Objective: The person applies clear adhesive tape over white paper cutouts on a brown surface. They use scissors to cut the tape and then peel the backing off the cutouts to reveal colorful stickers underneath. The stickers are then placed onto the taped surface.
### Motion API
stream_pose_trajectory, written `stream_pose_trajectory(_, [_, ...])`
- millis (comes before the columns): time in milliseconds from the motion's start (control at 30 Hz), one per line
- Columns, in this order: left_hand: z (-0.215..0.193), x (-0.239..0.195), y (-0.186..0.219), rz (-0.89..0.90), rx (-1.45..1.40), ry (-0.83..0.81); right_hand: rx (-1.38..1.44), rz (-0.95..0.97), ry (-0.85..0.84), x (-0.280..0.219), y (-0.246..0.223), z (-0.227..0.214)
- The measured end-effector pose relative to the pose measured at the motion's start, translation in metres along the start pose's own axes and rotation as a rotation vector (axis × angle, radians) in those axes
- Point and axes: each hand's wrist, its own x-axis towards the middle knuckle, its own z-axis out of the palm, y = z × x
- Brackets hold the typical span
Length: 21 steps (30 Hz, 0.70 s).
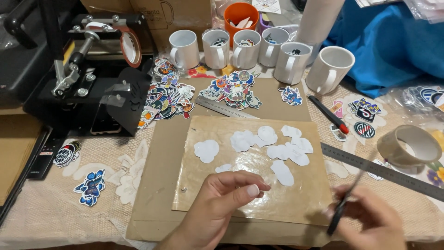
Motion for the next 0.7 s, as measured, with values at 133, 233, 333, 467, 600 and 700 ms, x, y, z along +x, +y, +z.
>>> stream_pose_trajectory(133, [0.013, 0.005, 0.009, 0.096, -0.035, -0.123, -0.202, -0.144, -0.014, -0.004, -0.028, 0.009])
stream_pose_trajectory(233, [0.015, 0.004, 0.008, 0.127, 0.009, -0.13, -0.624, 0.011, 0.124, 0.025, -0.011, -0.011])
stream_pose_trajectory(333, [0.015, 0.006, 0.005, 0.143, 0.059, -0.112, -0.919, -0.006, 0.073, 0.056, 0.04, -0.029])
stream_pose_trajectory(467, [0.016, 0.007, 0.003, 0.159, 0.094, -0.1, -1.424, 0.201, -0.22, 0.071, 0.008, -0.021])
stream_pose_trajectory(600, [0.017, 0.01, 0.003, 0.177, 0.113, -0.088, -1.25, -0.198, -0.074, 0.053, -0.038, -0.003])
stream_pose_trajectory(700, [0.017, 0.008, 0.007, 0.264, 0.218, -0.112, -0.299, -0.456, -0.185, 0.026, -0.093, 0.017])
